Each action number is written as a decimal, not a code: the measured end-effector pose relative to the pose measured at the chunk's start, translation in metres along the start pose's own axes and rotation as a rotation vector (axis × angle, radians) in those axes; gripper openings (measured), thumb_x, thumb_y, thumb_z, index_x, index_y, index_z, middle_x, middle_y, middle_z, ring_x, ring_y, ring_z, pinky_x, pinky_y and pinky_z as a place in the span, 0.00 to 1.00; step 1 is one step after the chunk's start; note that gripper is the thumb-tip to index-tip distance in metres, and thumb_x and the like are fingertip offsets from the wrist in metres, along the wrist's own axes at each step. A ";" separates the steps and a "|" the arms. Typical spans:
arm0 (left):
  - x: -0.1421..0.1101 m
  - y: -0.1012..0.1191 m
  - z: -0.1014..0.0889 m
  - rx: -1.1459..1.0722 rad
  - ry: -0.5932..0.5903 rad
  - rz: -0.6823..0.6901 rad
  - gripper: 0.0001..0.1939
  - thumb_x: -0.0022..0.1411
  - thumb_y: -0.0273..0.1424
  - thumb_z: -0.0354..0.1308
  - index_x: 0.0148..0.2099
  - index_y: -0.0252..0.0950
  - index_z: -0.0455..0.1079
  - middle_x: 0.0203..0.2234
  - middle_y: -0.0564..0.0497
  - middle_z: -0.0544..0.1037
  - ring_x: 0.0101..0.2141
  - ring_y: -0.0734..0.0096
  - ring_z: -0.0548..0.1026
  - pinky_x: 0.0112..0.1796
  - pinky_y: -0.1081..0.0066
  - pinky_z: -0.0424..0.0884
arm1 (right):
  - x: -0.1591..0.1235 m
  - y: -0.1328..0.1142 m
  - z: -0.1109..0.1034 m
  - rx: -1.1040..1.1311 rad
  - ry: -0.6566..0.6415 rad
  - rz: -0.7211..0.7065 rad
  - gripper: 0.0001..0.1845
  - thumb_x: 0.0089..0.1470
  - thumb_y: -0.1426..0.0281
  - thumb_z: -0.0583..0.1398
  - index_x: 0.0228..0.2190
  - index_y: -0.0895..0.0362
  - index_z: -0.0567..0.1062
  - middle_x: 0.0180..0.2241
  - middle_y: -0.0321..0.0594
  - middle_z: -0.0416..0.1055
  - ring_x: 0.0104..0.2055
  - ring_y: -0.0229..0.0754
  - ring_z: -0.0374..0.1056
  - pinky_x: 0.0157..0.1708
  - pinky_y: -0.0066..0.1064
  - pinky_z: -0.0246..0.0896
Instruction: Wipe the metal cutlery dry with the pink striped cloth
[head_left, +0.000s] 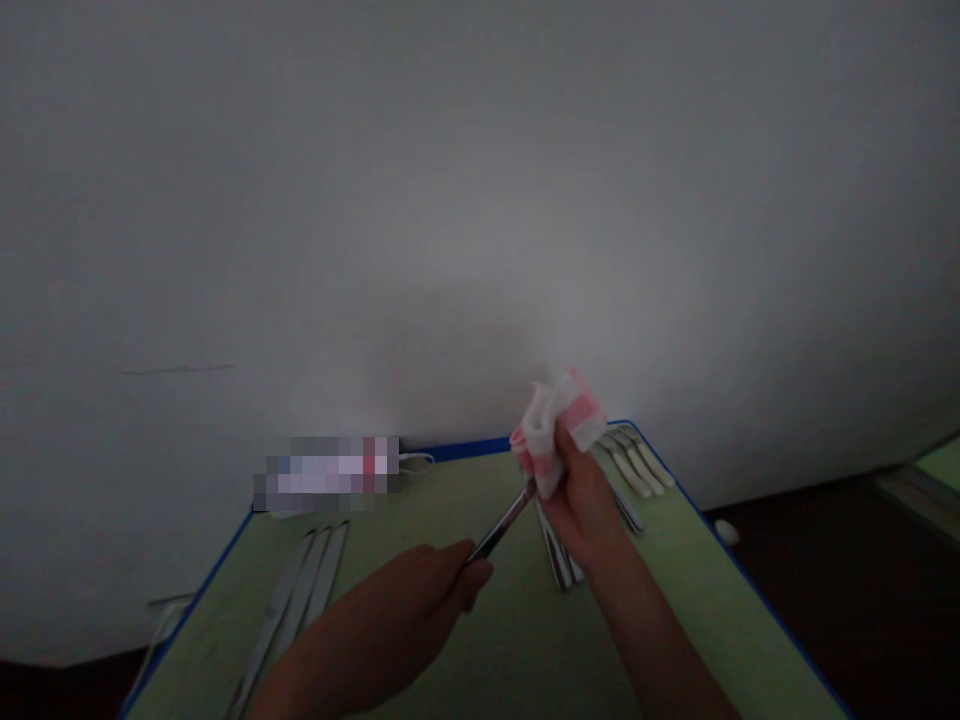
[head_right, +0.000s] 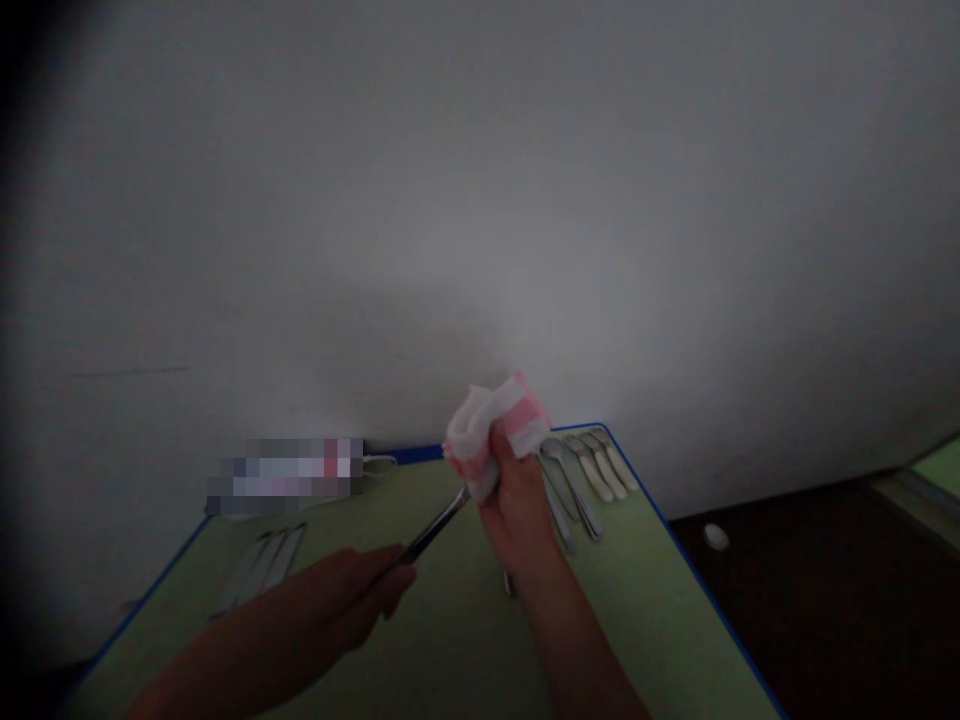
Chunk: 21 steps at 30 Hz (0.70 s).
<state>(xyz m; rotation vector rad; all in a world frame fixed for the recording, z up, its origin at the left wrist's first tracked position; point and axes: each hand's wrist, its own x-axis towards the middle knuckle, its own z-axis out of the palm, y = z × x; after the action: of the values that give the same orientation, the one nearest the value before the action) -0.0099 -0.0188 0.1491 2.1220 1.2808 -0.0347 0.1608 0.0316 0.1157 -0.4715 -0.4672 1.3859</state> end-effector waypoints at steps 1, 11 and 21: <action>0.000 0.001 0.000 0.003 0.003 -0.006 0.23 0.67 0.43 0.35 0.34 0.37 0.66 0.25 0.52 0.72 0.26 0.70 0.69 0.29 0.70 0.60 | 0.000 0.002 0.001 -0.016 0.015 0.004 0.10 0.49 0.69 0.62 0.36 0.56 0.74 0.31 0.33 0.74 0.32 0.34 0.69 0.35 0.27 0.67; 0.001 -0.001 0.003 0.024 0.024 0.007 0.23 0.67 0.44 0.35 0.35 0.37 0.66 0.27 0.52 0.73 0.28 0.69 0.70 0.30 0.69 0.61 | 0.001 0.002 0.000 0.110 0.134 0.058 0.18 0.56 0.65 0.56 0.48 0.56 0.70 0.40 0.38 0.76 0.40 0.36 0.72 0.42 0.29 0.68; 0.000 -0.001 0.002 0.016 -0.004 0.002 0.24 0.67 0.44 0.35 0.33 0.37 0.66 0.25 0.52 0.72 0.26 0.70 0.69 0.28 0.70 0.60 | 0.002 -0.003 0.000 0.131 0.116 0.063 0.18 0.57 0.68 0.54 0.49 0.56 0.69 0.39 0.40 0.76 0.38 0.38 0.73 0.38 0.31 0.71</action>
<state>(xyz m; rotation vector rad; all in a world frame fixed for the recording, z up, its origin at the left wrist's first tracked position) -0.0099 -0.0195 0.1470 2.1355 1.2806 -0.0479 0.1630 0.0332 0.1174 -0.4594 -0.2674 1.4312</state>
